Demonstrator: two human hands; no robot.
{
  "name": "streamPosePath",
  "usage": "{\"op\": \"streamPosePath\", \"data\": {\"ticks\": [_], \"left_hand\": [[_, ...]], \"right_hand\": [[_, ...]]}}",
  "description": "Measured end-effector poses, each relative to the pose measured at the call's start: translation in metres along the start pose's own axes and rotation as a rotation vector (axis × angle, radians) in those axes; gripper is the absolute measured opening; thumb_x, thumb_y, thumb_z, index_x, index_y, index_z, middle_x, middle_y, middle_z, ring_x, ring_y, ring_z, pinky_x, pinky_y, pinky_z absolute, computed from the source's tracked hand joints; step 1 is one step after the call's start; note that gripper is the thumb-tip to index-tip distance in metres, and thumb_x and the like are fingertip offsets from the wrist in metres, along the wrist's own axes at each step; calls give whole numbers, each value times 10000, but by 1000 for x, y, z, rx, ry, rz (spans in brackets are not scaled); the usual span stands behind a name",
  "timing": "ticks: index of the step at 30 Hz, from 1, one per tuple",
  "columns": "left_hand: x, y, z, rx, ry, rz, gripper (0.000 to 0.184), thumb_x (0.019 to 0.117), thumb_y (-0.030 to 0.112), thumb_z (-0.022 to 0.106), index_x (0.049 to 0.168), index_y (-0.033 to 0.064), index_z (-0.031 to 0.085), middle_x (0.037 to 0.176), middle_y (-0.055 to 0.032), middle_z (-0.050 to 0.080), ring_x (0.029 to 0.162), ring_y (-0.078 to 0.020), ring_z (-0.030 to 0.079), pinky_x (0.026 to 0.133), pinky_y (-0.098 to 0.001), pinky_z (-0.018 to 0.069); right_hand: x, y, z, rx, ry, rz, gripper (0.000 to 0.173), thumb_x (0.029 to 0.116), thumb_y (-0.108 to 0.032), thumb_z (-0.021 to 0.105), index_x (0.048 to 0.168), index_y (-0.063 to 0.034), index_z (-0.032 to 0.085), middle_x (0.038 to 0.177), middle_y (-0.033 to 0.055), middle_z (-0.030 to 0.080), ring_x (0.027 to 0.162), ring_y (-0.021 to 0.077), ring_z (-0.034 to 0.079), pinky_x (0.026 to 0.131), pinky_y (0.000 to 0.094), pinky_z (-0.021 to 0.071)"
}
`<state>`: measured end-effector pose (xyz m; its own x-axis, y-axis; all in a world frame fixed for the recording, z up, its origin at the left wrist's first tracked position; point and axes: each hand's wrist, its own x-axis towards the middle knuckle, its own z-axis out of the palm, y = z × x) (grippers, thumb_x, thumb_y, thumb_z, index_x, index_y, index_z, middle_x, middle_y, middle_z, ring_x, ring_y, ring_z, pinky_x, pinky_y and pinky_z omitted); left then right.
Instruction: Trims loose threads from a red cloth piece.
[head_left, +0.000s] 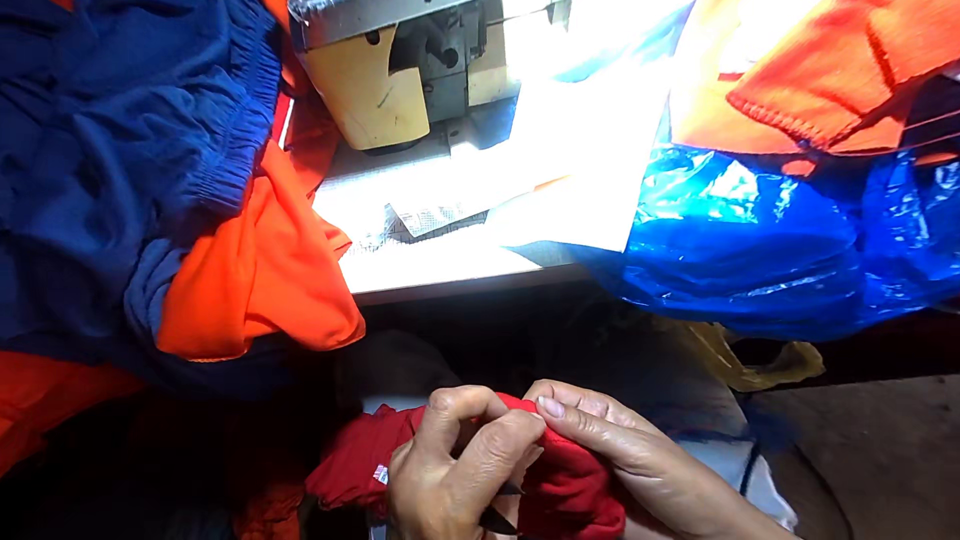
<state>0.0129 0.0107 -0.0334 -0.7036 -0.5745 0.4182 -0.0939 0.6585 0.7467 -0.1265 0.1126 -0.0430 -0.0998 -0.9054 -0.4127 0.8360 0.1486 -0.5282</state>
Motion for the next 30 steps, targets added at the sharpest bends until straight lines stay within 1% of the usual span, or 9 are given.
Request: {"op": "streamPosePath", "data": {"ticks": [4, 9, 12, 15, 19, 21, 24, 28, 30], "left_hand": [[2, 3, 5, 56, 36, -35, 127, 969, 135, 643, 875, 57, 677, 905, -47, 643, 835, -8, 618, 742, -88, 506], [-2, -5, -1, -28, 149, -244, 208, 1045, 216, 536, 912, 79, 620, 820, 24, 594, 675, 21, 558, 602, -121, 483], [-2, -12, -6, -118, 254, -265, 137, 1031, 232, 568, 944, 134, 609, 824, 74, 575, 627, 37, 537, 541, -108, 474], [-2, -4, -12, -218, 172, -199, 145, 1027, 287, 609, 967, 166, 663, 921, 85, 633, 721, 51, 581, 614, -97, 499], [1, 5, -8, -121, 25, -67, 166, 1004, 240, 651, 1012, 88, 719, 1022, -14, 632, 844, 38, 585, 749, -78, 495], [0, 8, -1, -4, -8, -11, 126, 989, 185, 671, 987, 74, 729, 1012, -64, 638, 847, 7, 600, 759, -81, 500], [-3, 9, 6, 137, -7, -19, 113, 969, 138, 641, 897, 85, 710, 940, -65, 641, 821, -17, 605, 713, -94, 486], [-5, 9, 4, -305, 0, -243, 88, 937, 138, 689, 889, 66, 707, 940, -3, 645, 865, 16, 614, 738, -99, 521], [-9, 5, 4, -614, 30, -380, 48, 922, 132, 705, 912, 91, 729, 933, 33, 651, 776, 34, 593, 649, -104, 503]], "right_hand": [[-1, 2, 0, -134, 49, -81, 219, 1042, -170, 528, 914, -126, 701, 804, -13, 697, 748, 17, 668, 693, 179, 558], [-4, -3, 9, -159, 132, -92, 234, 1027, -111, 514, 872, -121, 689, 763, -12, 679, 714, 12, 650, 677, 169, 546], [-5, -5, 9, -109, 159, -50, 247, 1031, -83, 498, 861, -102, 676, 761, 8, 679, 714, 26, 654, 685, 178, 552], [-5, 1, 2, -73, 72, -58, 221, 1038, -148, 531, 892, -118, 693, 799, 0, 692, 756, 23, 668, 707, 180, 560], [-5, 4, -1, -75, 6, -72, 208, 1042, -192, 548, 925, -126, 707, 823, -6, 706, 776, 22, 681, 714, 182, 569], [-6, 4, 1, -129, 26, -93, 224, 1045, -180, 530, 909, -133, 701, 801, -23, 698, 750, 8, 668, 691, 173, 559], [-6, 8, 3, -251, 71, -161, 233, 1048, -177, 524, 901, -134, 700, 791, -39, 683, 740, 0, 651, 681, 169, 545], [-6, 11, 0, -327, 29, -246, 193, 1038, -214, 571, 895, -154, 686, 796, -74, 666, 749, -35, 629, 694, 137, 525], [-6, 10, 2, -290, -6, -229, 190, 1039, -216, 570, 901, -151, 682, 800, -69, 667, 756, -31, 635, 703, 145, 532]]}}
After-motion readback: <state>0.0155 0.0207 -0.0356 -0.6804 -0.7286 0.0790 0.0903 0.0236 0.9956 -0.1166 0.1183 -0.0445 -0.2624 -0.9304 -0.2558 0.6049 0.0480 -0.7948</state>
